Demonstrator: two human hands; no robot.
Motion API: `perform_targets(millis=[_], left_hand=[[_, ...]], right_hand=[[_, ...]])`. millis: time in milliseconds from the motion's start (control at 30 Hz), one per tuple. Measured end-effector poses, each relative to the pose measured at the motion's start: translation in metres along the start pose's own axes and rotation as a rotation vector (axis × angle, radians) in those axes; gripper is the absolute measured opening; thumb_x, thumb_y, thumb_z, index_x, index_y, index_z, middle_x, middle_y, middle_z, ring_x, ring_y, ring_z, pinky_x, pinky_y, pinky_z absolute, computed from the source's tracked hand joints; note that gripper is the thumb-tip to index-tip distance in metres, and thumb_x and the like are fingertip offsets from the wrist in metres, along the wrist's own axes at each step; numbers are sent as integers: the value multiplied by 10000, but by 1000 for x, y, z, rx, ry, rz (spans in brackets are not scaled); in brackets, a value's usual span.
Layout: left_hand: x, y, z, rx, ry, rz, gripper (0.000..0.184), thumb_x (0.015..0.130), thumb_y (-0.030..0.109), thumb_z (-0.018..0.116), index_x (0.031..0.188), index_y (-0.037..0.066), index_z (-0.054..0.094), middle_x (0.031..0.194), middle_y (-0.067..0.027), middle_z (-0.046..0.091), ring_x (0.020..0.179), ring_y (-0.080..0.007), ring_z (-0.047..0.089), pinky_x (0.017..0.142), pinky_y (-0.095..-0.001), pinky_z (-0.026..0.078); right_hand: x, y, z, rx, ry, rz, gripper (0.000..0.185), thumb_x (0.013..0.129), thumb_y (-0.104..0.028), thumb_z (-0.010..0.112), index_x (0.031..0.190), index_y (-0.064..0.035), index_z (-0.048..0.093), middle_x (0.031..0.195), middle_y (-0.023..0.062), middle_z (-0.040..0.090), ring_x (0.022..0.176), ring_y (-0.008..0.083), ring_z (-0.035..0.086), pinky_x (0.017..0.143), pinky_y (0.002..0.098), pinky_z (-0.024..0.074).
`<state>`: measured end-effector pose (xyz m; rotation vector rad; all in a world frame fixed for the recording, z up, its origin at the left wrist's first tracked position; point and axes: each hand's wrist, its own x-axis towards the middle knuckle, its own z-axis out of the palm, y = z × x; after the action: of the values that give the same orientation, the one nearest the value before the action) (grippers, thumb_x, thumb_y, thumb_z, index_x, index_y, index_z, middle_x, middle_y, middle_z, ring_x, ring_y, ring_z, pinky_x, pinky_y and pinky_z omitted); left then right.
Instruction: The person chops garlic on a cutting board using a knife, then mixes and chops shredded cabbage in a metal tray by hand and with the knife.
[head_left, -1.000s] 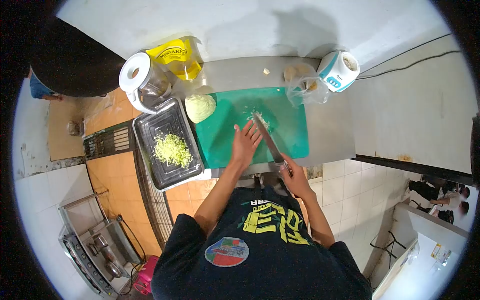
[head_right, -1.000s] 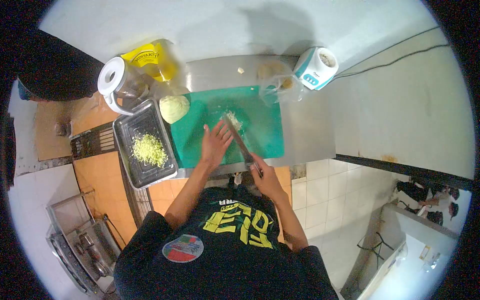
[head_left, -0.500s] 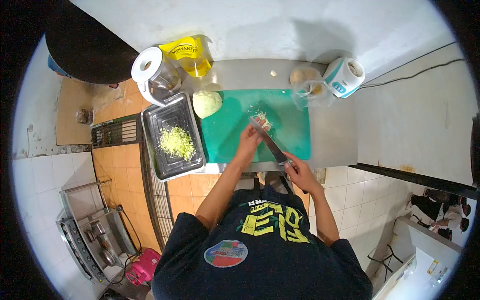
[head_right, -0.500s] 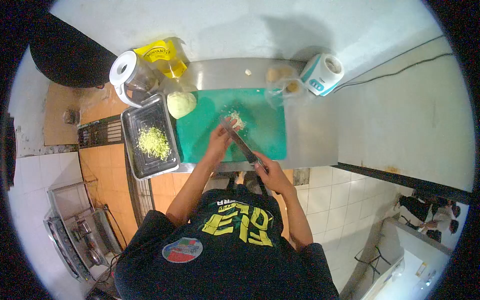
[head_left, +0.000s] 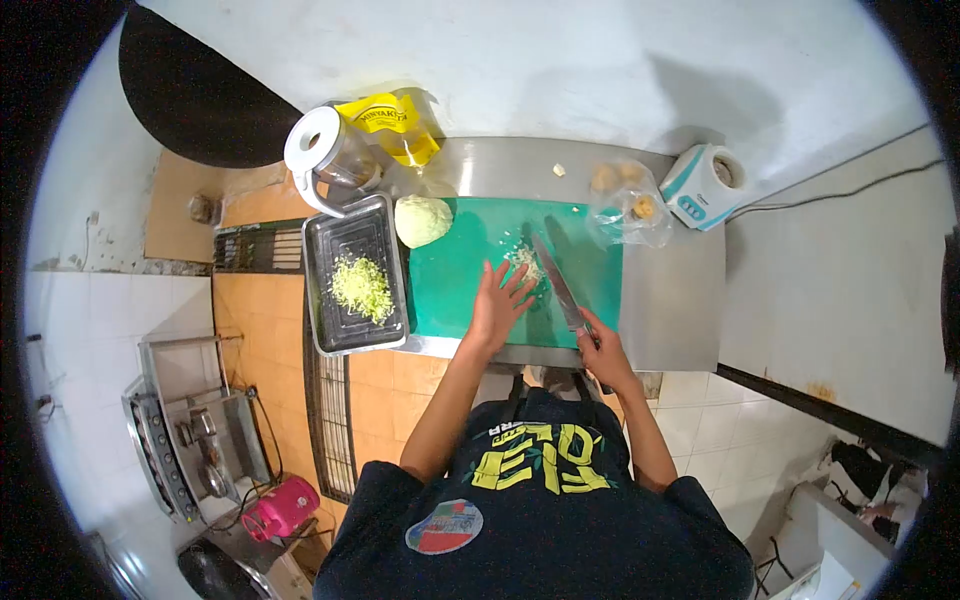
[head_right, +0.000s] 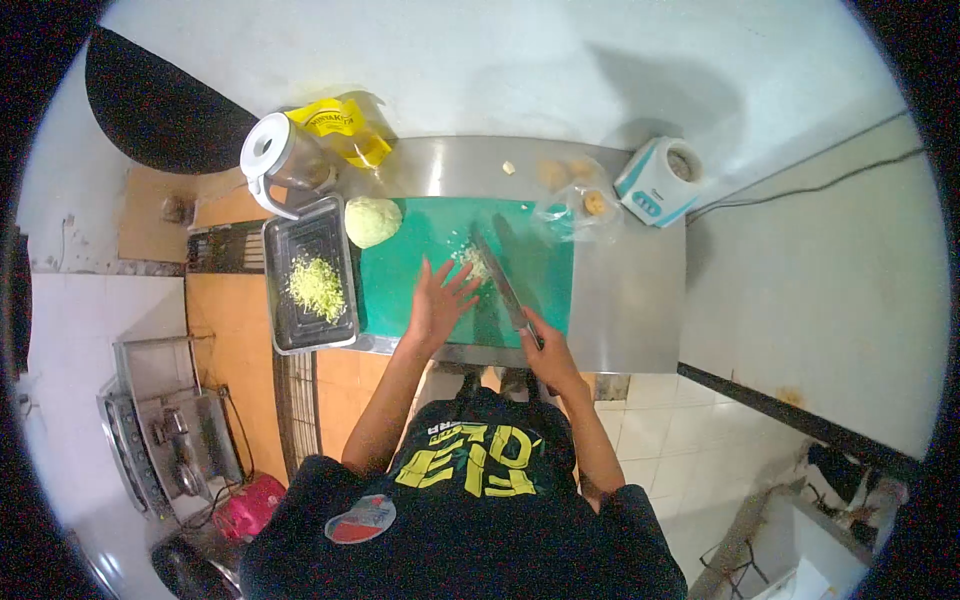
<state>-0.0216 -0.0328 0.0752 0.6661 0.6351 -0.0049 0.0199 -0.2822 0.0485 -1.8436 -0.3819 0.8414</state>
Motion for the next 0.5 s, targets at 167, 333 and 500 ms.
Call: perform_targets(millis=[167, 333, 500], left_hand=[[-9, -7, -3, -90, 66, 17, 921, 1057, 667, 381, 1671, 67, 48, 1671, -218, 305, 1486, -381, 403, 1224, -545, 310], [-2, -11, 0, 323, 158, 276, 670, 1087, 224, 508, 1649, 55, 186, 1639, -225, 366, 1368, -357, 568, 1167, -472, 405], [34, -11, 8, 783, 132, 406, 677, 927, -155, 506, 1555, 88, 439, 1638, -223, 373, 1361, -364, 574, 1101, -476, 475]], right_hand=[[8, -6, -15, -125, -47, -101, 489, 1027, -209, 624, 1485, -55, 546, 844, 152, 668, 715, 168, 605, 693, 335, 505], [19, -18, -40, -143, 250, -56, 560, 945, -265, 739, 1447, -66, 592, 713, 137, 644, 596, 166, 578, 607, 344, 497], [38, -15, -80, -79, 740, -117, 625, 897, -292, 805, 1444, -68, 604, 574, 51, 573, 482, 144, 497, 515, 330, 449]])
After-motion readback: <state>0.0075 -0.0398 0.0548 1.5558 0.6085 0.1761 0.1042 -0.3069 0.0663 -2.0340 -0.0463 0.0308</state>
